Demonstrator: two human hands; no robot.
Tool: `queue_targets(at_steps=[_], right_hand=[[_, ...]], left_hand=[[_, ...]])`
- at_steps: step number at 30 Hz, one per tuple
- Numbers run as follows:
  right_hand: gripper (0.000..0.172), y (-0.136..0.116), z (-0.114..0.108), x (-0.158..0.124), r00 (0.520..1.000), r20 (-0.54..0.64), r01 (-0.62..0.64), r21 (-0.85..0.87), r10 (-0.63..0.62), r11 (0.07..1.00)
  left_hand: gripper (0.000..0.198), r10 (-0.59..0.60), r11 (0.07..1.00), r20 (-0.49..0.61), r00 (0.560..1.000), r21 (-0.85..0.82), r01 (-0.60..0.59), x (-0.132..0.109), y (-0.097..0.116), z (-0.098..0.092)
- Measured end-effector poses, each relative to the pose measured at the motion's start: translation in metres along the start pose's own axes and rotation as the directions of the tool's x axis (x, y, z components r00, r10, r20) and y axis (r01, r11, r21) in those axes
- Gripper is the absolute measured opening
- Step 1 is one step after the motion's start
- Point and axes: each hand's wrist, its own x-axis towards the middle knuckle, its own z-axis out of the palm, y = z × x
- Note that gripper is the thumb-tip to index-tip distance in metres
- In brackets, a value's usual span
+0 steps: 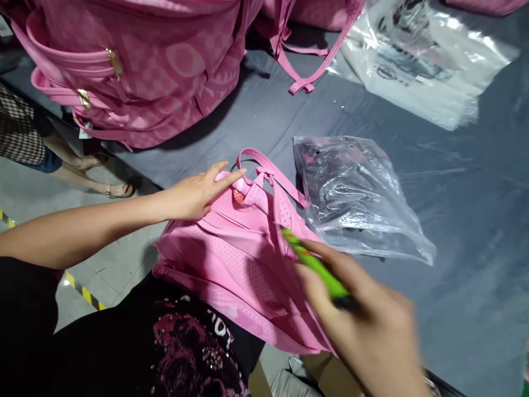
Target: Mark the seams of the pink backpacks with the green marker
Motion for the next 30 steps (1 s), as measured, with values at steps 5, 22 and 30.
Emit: queue_targets(at_steps=[5,22,30], right_hand=[[0.033,-0.05,0.06,0.05,0.908,0.32,0.211,0.208,-0.271,0.955],[0.047,-0.08,0.092,0.044,0.861,0.49,0.346,-0.361,-0.139,0.866],[0.045,-0.087,0.103,0.043,0.895,0.435,0.219,-0.248,-0.093,0.944]], left_hand=[[0.106,0.032,0.999,-0.035,0.999,-0.011,-0.032,0.001,-0.006,0.005],[0.097,0.042,0.997,-0.022,0.999,-0.058,-0.044,0.0,-0.005,0.002],[0.099,0.048,0.999,-0.049,0.998,-0.012,-0.048,0.001,-0.006,0.007]])
